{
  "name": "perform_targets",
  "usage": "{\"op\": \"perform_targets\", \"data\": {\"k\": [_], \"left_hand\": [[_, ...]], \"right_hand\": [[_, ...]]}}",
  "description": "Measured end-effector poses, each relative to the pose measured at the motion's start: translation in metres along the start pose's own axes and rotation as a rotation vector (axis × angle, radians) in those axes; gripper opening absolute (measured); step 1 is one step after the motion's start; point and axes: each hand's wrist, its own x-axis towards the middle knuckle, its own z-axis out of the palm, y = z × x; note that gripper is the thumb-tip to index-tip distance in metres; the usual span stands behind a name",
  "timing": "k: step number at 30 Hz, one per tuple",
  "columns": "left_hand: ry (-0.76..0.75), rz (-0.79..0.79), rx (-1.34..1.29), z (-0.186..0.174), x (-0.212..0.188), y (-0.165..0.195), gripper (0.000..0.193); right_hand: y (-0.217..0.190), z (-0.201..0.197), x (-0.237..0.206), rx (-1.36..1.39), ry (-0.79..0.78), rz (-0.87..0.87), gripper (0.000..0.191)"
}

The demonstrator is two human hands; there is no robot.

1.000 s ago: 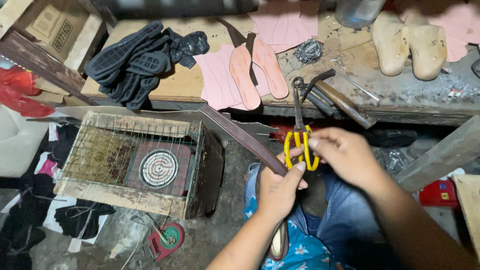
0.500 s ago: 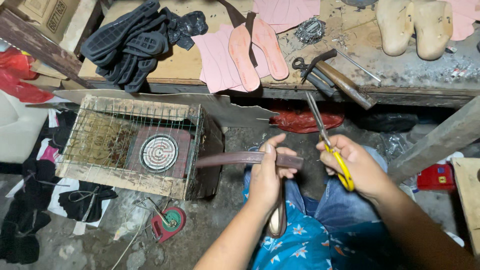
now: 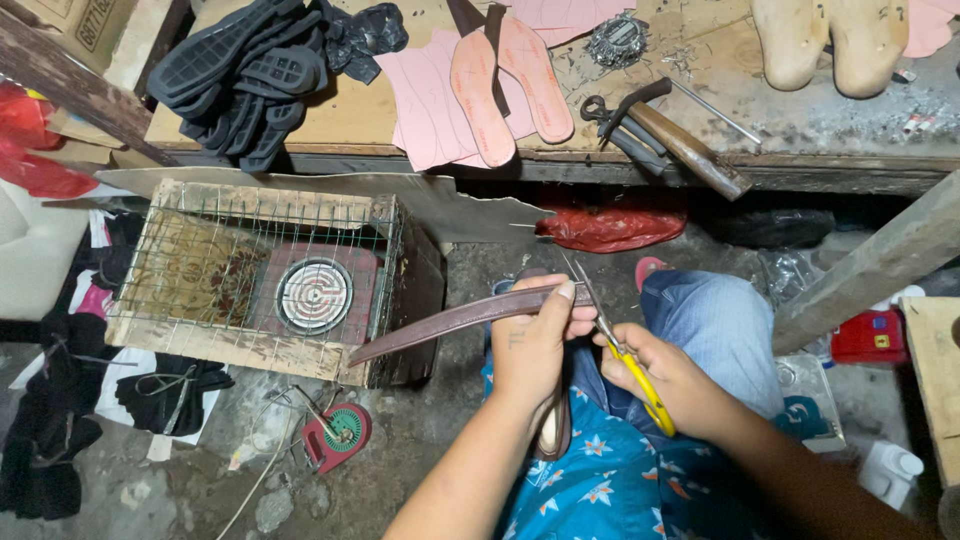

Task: The person assembles a shoe by hammering a brown leather strap onto a shoe last, trimming excess material with scissors, and inserting a pink insole. The person repeats the process on a second shoe last.

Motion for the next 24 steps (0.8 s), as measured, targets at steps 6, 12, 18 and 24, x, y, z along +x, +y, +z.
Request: {"op": "perform_targets", "data": {"k": [6, 12, 18, 24], "left_hand": [[0.025, -0.022, 0.03, -0.001, -0.004, -0.009, 0.026], [0.033, -0.025, 0.028, 0.0, -0.005, -0.012, 0.027], [0.034, -0.068, 0.053, 0.004, -0.007, -0.013, 0.027], [-0.022, -0.05, 0.168, 0.001, -0.009, -0.013, 0.025]], "right_hand": [[0.007, 0.003, 0.001, 0.149, 0.002, 0.041, 0.035], [0.023, 0.007, -0.002, 0.21, 0.092, 0.209, 0.025], [0.019, 0.012, -0.011, 0.221, 0.143, 0.223, 0.026], [0.003, 0.012, -0.007, 0.11, 0.215, 0.222, 0.023]]}}
